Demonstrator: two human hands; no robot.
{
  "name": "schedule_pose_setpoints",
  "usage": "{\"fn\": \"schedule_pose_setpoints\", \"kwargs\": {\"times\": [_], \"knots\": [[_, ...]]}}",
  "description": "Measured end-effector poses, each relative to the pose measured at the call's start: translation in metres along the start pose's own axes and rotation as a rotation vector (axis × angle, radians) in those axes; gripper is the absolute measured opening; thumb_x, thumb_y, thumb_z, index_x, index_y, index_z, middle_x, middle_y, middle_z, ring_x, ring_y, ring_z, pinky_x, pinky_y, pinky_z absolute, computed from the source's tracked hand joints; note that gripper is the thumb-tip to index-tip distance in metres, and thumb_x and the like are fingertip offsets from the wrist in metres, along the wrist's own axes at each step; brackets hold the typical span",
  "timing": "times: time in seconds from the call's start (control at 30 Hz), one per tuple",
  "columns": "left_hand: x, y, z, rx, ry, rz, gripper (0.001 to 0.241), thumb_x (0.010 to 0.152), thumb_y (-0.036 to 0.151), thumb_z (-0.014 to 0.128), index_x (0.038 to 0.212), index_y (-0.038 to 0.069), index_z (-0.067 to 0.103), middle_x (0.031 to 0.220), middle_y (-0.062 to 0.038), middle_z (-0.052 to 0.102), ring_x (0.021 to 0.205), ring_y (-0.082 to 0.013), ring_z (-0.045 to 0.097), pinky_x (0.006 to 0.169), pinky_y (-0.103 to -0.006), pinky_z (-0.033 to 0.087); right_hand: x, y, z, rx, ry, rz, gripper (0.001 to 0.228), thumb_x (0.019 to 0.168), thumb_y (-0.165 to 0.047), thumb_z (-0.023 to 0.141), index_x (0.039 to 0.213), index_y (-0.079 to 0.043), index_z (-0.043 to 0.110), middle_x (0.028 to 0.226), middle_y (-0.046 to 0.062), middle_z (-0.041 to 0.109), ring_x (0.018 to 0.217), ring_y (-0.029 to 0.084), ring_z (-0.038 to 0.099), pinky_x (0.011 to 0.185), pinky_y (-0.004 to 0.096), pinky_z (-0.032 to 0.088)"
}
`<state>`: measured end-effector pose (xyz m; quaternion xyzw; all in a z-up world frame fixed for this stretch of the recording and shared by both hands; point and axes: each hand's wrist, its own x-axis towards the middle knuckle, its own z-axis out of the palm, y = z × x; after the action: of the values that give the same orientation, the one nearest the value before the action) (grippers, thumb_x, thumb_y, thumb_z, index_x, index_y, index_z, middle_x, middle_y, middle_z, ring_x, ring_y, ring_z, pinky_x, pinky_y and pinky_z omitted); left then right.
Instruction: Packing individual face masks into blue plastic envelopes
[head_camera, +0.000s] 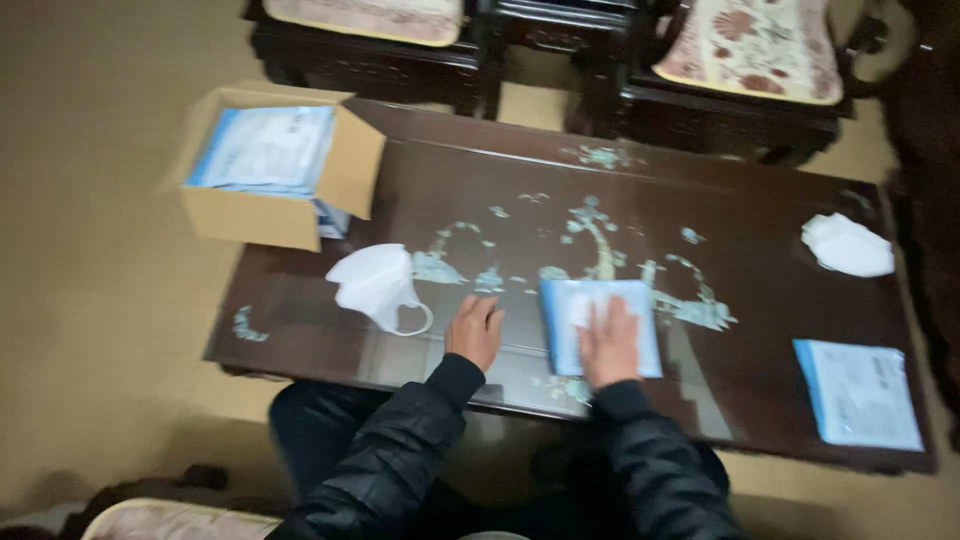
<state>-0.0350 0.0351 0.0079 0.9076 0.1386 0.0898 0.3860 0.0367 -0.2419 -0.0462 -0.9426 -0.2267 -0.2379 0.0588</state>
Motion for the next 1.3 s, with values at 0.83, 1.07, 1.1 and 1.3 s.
{"fn": "schedule_pose_setpoints", "kwargs": {"times": [0.83, 1.07, 1.1, 1.3], "knots": [[0.066, -0.195, -0.169, 0.42, 0.239, -0.378, 0.069, 0.095, 0.048, 0.059, 0.151, 0.01, 0.049, 0.159, -0.015, 0.042, 0.147, -0.0337, 0.036, 0.114, -0.0529, 0.031, -0.022, 0.121, -0.07, 0.137, -0.226, 0.401, 0.05, 0.112, -0.033, 0.037, 0.151, -0.004, 0.05, 0.164, 0.031, 0.035, 0.156, 0.051, 0.022, 0.124, 0.068, 0.014], [0.081, -0.196, -0.179, 0.453, 0.089, -0.404, 0.071, 0.086, 0.045, 0.072, 0.149, 0.019, 0.051, 0.142, -0.016, 0.049, 0.128, -0.0413, 0.047, 0.102, -0.0587, 0.04, -0.027, 0.122, -0.063, 0.12, -0.188, 0.406, 0.049, 0.112, -0.032, 0.041, 0.15, -0.005, 0.055, 0.166, 0.028, 0.037, 0.158, 0.046, 0.024, 0.127, 0.062, 0.014], [0.089, -0.205, -0.174, 0.532, 0.108, -0.396, 0.079, 0.08, 0.05, 0.078, 0.147, 0.021, 0.05, 0.14, -0.015, 0.046, 0.125, -0.0417, 0.049, 0.096, -0.0613, 0.044, -0.028, 0.123, -0.062, 0.107, -0.141, 0.376, 0.048, 0.111, -0.029, 0.046, 0.15, -0.004, 0.058, 0.166, 0.028, 0.04, 0.157, 0.047, 0.028, 0.127, 0.063, 0.017], [0.107, -0.169, -0.2, 0.562, -0.247, -0.357, 0.071, 0.09, 0.033, 0.063, 0.156, 0.042, 0.037, 0.153, -0.01, 0.044, 0.138, -0.0378, 0.043, 0.106, -0.0611, 0.039, -0.038, 0.139, -0.037, 0.036, 0.025, 0.273, 0.048, 0.111, -0.032, 0.044, 0.147, -0.006, 0.059, 0.16, 0.027, 0.049, 0.149, 0.05, 0.041, 0.118, 0.07, 0.03]]}}
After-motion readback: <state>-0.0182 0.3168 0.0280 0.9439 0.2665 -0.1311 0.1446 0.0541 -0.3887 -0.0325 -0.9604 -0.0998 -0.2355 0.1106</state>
